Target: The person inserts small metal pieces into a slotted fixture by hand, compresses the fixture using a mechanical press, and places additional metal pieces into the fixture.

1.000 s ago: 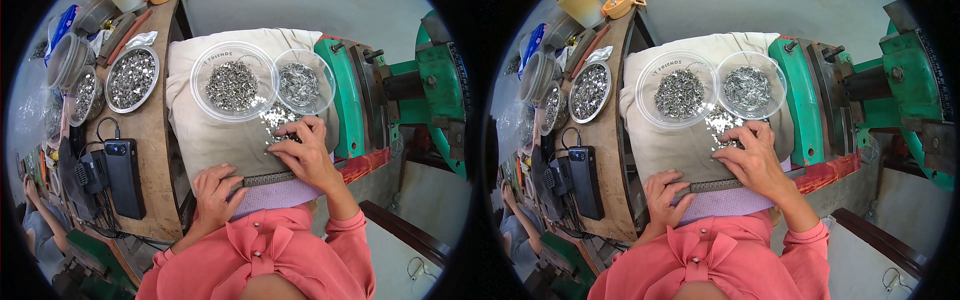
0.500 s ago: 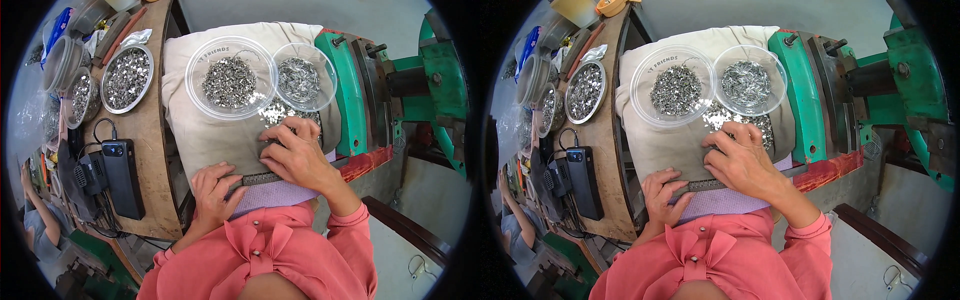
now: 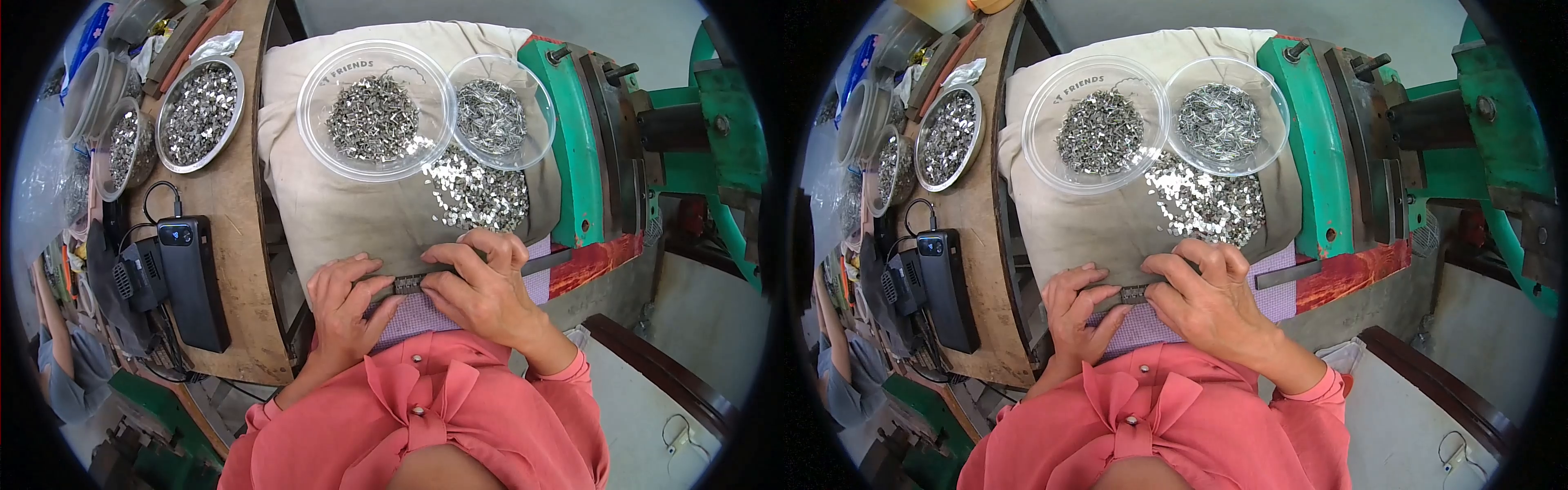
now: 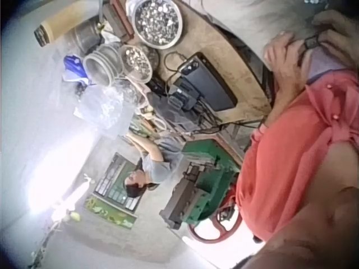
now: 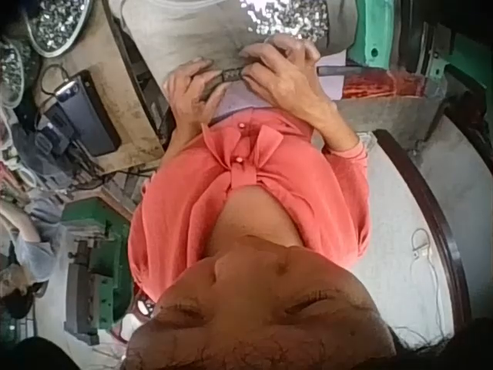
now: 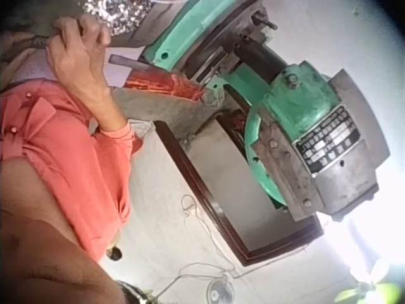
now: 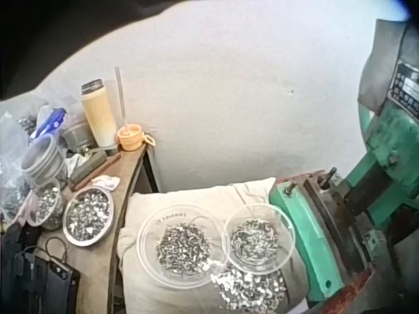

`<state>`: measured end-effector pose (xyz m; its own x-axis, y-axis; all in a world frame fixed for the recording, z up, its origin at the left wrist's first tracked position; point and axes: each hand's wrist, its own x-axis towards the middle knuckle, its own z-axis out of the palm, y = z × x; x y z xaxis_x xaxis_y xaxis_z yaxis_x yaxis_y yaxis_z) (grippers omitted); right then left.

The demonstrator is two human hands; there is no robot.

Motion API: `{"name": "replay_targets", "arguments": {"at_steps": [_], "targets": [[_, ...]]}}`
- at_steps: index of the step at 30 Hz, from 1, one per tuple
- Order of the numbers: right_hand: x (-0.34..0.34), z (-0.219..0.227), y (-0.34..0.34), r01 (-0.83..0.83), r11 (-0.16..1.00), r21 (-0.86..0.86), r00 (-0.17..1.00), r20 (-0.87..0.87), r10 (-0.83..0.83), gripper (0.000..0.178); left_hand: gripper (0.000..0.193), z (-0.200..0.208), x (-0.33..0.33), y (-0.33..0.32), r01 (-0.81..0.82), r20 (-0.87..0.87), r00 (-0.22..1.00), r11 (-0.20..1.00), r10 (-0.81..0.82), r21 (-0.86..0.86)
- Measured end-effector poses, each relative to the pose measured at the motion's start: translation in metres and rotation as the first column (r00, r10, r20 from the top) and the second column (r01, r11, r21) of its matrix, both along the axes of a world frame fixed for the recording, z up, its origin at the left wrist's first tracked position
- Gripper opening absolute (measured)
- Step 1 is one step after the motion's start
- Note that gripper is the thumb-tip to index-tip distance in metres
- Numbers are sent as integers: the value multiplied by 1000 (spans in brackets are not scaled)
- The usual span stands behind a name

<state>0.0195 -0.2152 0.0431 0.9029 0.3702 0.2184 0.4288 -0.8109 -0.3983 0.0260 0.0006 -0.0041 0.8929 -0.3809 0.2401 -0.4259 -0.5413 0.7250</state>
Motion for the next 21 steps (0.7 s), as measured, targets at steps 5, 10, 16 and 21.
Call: {"name": "replay_targets", "arguments": {"at_steps": [5, 10, 16, 21], "targets": [[-5, 4, 5, 24, 990, -137, 996, 91, -11, 18, 32, 1, -1, 0, -4, -15, 1000, 1000, 4, -1], [-6, 7, 6, 25, 985, -173, 995, 103, -7, 18, 37, 1, 0, 0, -2, 6, 1000, 1000, 2, 10], [-7, 10, 6, 57, 981, -187, 993, 111, -36, 18, 36, 0, 0, 0, -4, -1, 1000, 1000, 4, 7], [-8, 13, 0, 109, 992, -70, 992, 73, -104, 17, 33, 3, -1, 0, -1, -11, 1000, 1000, 1, 9]]}}
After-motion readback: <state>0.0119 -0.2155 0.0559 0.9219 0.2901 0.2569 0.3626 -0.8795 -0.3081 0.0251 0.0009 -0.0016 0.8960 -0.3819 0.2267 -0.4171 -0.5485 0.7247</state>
